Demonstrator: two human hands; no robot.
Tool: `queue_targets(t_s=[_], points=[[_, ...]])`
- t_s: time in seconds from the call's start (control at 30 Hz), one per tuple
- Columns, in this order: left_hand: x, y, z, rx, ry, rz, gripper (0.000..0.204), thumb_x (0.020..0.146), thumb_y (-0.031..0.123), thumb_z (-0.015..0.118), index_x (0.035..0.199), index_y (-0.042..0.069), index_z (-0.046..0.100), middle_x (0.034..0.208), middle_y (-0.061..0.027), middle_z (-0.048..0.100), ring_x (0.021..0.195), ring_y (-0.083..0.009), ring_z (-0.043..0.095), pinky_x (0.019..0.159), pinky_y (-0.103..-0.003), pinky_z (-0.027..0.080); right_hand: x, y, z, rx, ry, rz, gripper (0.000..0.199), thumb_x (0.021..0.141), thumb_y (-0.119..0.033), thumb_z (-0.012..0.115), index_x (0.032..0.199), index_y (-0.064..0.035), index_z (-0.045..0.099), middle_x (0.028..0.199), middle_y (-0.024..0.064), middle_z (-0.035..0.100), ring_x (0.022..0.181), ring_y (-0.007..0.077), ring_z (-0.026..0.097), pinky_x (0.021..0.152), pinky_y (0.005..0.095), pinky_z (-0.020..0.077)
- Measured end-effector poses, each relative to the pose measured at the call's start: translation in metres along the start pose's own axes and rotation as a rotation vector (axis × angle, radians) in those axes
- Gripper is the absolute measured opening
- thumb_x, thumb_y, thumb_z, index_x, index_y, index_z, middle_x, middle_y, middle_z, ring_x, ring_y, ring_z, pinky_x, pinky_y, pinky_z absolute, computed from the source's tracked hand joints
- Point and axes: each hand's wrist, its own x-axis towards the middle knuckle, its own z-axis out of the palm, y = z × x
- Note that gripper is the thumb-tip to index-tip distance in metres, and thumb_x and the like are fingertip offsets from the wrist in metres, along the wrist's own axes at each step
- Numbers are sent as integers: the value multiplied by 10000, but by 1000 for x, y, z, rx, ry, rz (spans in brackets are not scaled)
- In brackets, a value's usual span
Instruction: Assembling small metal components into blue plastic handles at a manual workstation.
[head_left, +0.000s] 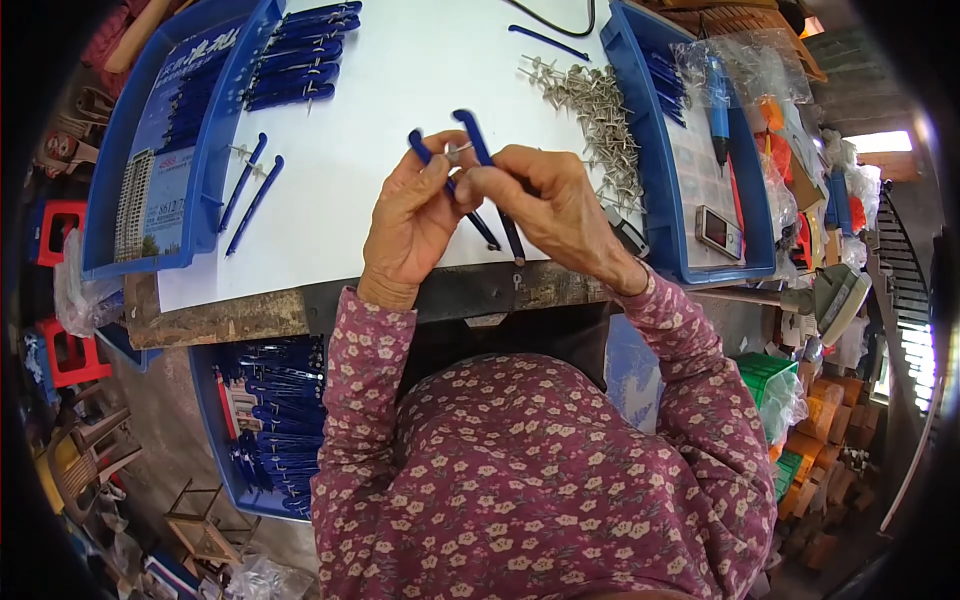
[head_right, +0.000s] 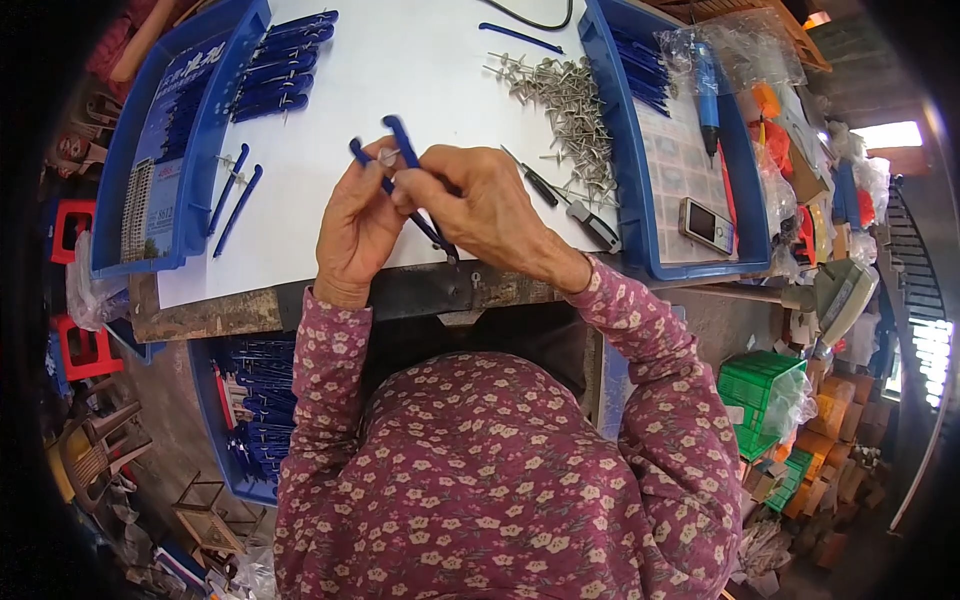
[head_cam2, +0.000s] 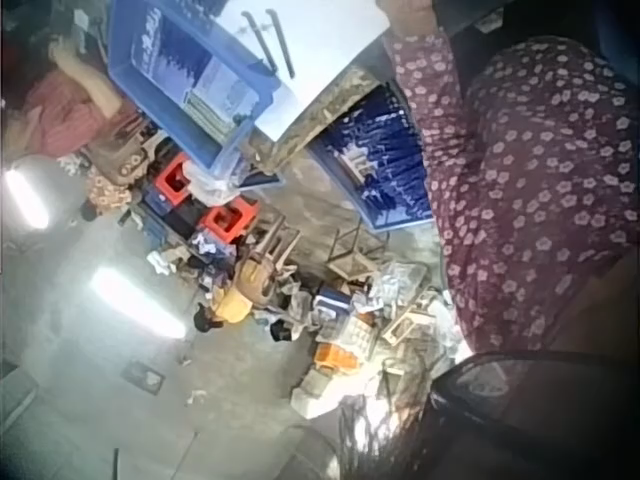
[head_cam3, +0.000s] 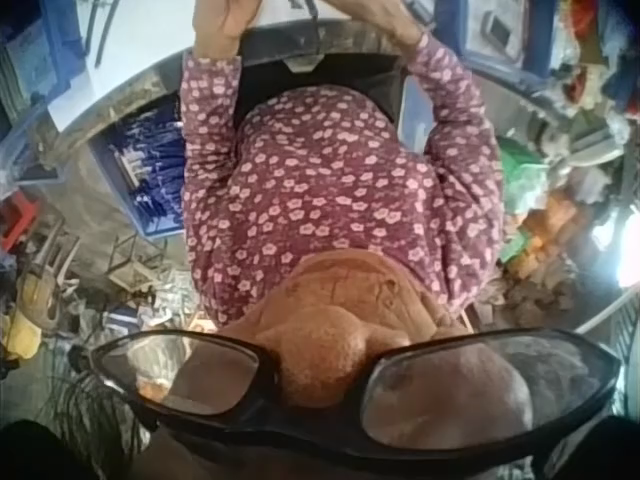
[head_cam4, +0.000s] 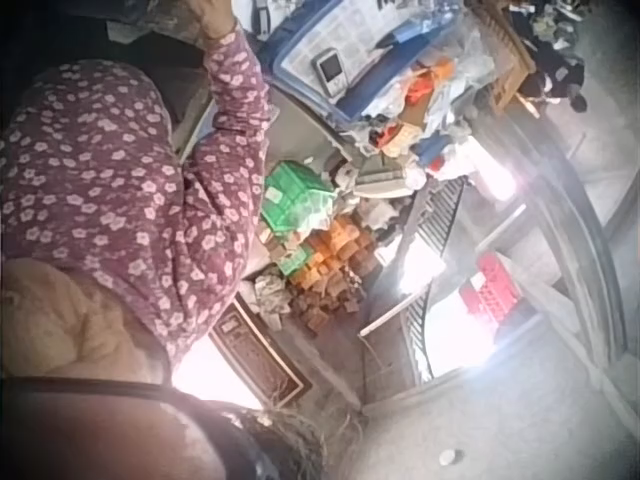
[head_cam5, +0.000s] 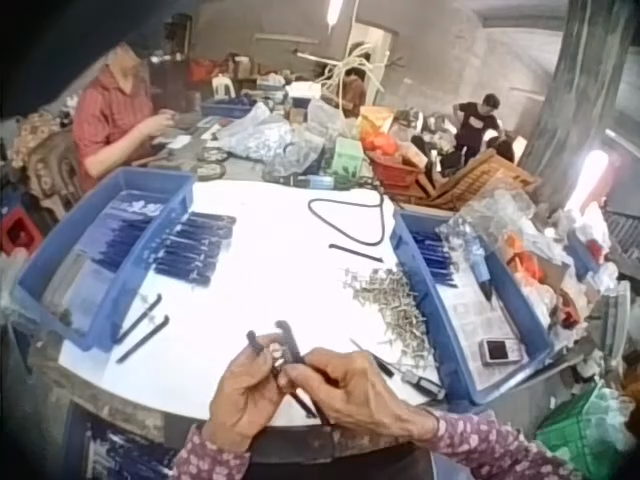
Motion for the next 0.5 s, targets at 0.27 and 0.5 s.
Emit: queue_targets(t_s=[0.27, 0.5], points=[[-20, -4, 23, 752, 170, 221, 230, 880, 52, 446, 1096, -1, 391, 863, -80, 561, 602, -52, 411, 538, -167, 336, -12, 22, 13, 493, 122, 189, 188, 847, -184, 573, 834, 4, 562, 545, -37, 473, 420, 19, 414, 367, 157, 296], [-33, -5, 32, 1113, 121, 268, 157, 877, 73, 468, 1010, 11, 412, 835, -61, 522, 604, -76, 413, 558, -208, 376, -23, 27, 25, 535, 199, 191, 170, 840, -158, 581, 878, 5, 551, 576, -11, 524, 434, 31, 451, 388, 159, 352]])
